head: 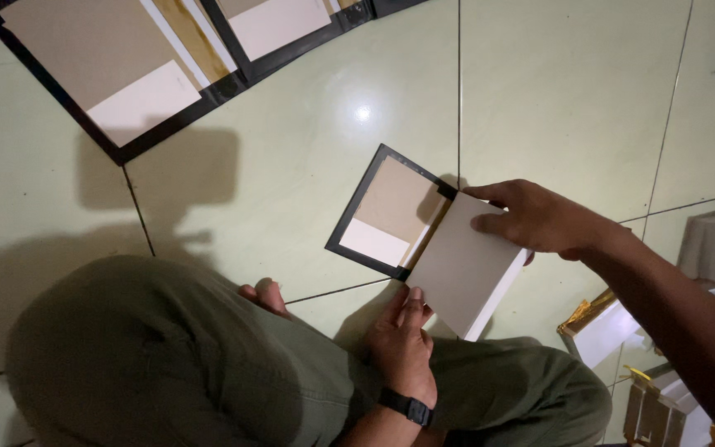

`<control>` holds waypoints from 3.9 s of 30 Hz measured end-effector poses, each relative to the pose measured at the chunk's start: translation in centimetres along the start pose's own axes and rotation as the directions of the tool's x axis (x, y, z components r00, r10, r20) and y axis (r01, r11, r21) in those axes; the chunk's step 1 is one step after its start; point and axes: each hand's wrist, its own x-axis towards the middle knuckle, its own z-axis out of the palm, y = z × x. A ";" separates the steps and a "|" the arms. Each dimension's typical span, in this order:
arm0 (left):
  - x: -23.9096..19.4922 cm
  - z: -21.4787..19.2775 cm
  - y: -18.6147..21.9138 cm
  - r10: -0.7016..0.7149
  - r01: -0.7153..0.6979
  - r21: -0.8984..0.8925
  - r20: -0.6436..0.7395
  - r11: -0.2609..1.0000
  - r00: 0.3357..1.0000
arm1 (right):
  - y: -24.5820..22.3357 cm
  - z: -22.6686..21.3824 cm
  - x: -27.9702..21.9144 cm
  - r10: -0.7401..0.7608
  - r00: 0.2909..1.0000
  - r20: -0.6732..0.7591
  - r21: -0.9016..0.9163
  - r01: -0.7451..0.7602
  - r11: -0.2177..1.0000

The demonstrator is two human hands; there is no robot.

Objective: The person sits on the floor and uses a small tool to scrape or clean the spine of a book cover. They then pick up a stack of white pages and insert them into the cover, aligning the spine and closing the book.

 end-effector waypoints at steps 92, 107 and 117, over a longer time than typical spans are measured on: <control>3.1 -1.7 -1.8 0.070 -0.070 -0.003 0.112 0.998 0.991 | -1.8 0.0 0.6 0.029 0.999 0.014 -0.095 -0.027 0.995; 1.8 -1.8 -0.3 0.056 -0.055 -0.010 0.156 0.998 0.986 | 1.6 0.6 4.1 -0.109 0.992 -0.060 -0.032 0.107 0.994; -0.1 -2.0 0.3 0.181 -0.274 0.288 0.312 0.917 0.933 | 3.3 1.4 5.6 -0.178 0.969 -0.169 0.018 0.184 0.983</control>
